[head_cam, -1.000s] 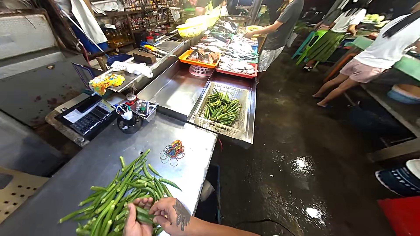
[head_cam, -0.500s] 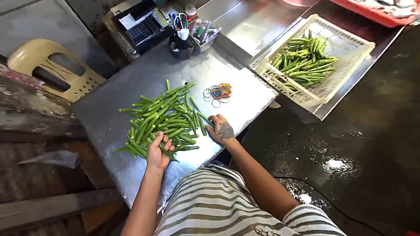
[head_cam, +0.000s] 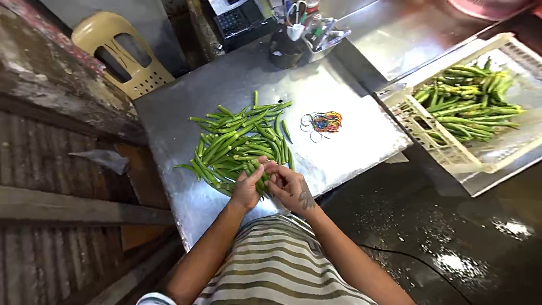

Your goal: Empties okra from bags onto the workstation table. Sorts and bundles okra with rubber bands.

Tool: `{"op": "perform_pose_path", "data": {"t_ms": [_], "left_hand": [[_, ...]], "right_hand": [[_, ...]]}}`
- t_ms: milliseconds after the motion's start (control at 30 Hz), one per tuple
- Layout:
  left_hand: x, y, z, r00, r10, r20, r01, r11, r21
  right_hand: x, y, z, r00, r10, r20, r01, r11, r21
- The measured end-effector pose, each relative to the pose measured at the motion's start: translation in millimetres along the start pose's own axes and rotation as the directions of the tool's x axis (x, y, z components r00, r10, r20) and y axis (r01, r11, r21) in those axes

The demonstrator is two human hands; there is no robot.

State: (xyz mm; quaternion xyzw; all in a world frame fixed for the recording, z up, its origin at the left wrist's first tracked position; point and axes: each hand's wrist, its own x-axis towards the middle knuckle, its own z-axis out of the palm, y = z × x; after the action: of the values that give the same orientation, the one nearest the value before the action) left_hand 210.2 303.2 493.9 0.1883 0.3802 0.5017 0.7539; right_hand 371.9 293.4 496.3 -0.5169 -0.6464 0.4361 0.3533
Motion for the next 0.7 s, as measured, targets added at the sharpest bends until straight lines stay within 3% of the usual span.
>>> {"op": "perform_pose_path", "data": {"t_ms": [200,300,400,600,700], "left_hand": [[-4.9,6.2,-9.0,0.999,0.03,-0.039,-0.03,0.999,0.016],[-3.2,13.6,-23.0,0.999,0.032,-0.026,-0.033,0.999,-0.024],[-2.5,20.3,-32.8,0.999,0.033,-0.037,-0.037,0.996,-0.087],[-1.7,21.6,-29.0,0.999,0.028,0.034,-0.027,0.999,-0.041],[-2.9,19.7,-20.8,0.997,0.023,0.072,-0.025,0.999,0.022]], "right_hand": [[-2.3,15.9,-15.2,0.999,-0.033,-0.028,0.032,0.998,-0.052],[2.9,25.3,-46.1,0.975,0.107,-0.194,-0.143,0.973,-0.183],[7.7,37.3,-74.2,0.927,0.22,-0.304,-0.327,0.871,-0.367],[10.9,52.6,-66.5,0.931,0.352,-0.095,-0.353,0.805,-0.477],[12.6,54.0,-52.0,0.925,0.357,-0.13,-0.37,0.769,-0.521]]}}
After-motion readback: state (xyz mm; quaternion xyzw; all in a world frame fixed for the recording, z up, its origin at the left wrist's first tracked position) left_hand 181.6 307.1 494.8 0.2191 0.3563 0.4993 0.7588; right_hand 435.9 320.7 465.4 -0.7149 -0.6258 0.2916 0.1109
